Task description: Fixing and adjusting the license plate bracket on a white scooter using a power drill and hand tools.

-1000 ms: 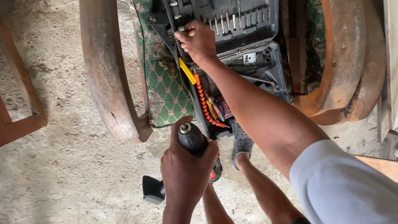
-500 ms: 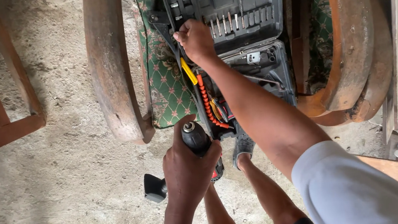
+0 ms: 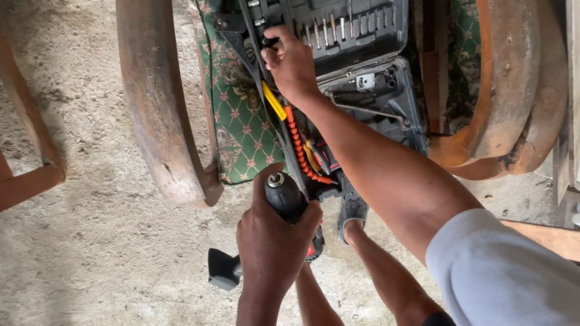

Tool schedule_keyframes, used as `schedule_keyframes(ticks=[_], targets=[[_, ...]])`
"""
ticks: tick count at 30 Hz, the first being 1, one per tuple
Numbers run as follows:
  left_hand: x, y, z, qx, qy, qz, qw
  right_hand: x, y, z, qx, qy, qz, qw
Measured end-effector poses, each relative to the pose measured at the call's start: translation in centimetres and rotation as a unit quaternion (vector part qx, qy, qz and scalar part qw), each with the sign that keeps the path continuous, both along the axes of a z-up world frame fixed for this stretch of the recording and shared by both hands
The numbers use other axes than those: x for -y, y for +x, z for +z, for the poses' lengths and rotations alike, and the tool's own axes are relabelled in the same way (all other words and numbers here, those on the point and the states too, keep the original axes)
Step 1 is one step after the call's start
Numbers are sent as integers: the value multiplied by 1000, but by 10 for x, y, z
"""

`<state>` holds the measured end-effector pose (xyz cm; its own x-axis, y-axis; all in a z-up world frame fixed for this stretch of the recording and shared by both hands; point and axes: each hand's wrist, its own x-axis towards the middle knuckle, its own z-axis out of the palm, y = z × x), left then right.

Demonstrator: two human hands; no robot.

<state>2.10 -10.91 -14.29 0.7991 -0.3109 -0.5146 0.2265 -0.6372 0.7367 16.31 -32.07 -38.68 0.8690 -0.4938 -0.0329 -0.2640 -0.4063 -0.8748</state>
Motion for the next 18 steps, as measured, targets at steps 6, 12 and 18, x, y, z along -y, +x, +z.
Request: schedule_keyframes(ticks=[6,12,18], targets=[[5,-4,-4,18,-6,-6,1000,0,4,44,-118,-67,58,989],[9,-6,4,5,-9,5,1000,14,11,11,-46,-267,112,956],[8,-7,4,13,-8,11,1000,18,6,8,-23,-287,127,949]])
